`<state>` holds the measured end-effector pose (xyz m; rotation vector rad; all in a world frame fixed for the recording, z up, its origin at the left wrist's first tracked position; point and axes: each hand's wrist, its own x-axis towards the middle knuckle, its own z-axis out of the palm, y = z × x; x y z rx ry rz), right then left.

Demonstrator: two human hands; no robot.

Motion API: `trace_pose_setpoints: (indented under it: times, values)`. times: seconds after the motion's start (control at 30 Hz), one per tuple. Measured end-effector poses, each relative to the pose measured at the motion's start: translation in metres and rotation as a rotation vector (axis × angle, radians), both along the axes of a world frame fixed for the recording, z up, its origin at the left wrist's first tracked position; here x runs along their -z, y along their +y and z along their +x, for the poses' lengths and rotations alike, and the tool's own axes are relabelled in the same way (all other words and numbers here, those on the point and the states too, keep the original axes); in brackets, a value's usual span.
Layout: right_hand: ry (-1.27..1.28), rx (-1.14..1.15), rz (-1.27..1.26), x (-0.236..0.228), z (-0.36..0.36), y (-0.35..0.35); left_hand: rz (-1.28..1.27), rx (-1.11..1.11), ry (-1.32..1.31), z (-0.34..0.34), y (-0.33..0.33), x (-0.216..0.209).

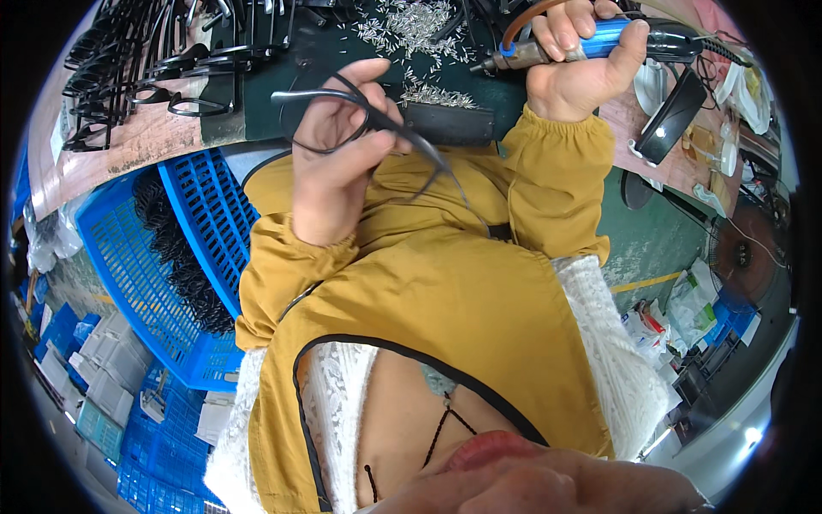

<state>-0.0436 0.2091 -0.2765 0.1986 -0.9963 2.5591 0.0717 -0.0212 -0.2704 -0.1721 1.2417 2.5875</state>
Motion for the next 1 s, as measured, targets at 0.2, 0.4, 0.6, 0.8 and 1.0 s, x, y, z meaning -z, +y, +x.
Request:
trace_pose_setpoints:
  times: [0.2,0.4,0.6,0.8,1.0]
  values:
    - [-0.082,-0.366,-0.066,0.003,0.032,-0.006,-0.56,-0.182,0.717,0.025,0.049,0.026]
    - [-0.026,-0.489,0.029,0.018,0.037,-0.001,-0.686,-0.094,0.433,0.045,0.036,0.024]
    - [-0.085,-0.441,-0.024,0.009,0.043,-0.009,-0.891,0.18,0.631,0.05,0.017,0.018]
    - [-0.073,-0.432,0.06,0.008,0.042,-0.016,-0.905,0.268,0.659,0.045,0.013,0.016]
    - [-0.093,-0.358,0.019,0.01,0.041,-0.009,-1.07,0.254,0.738,0.043,0.018,0.017]
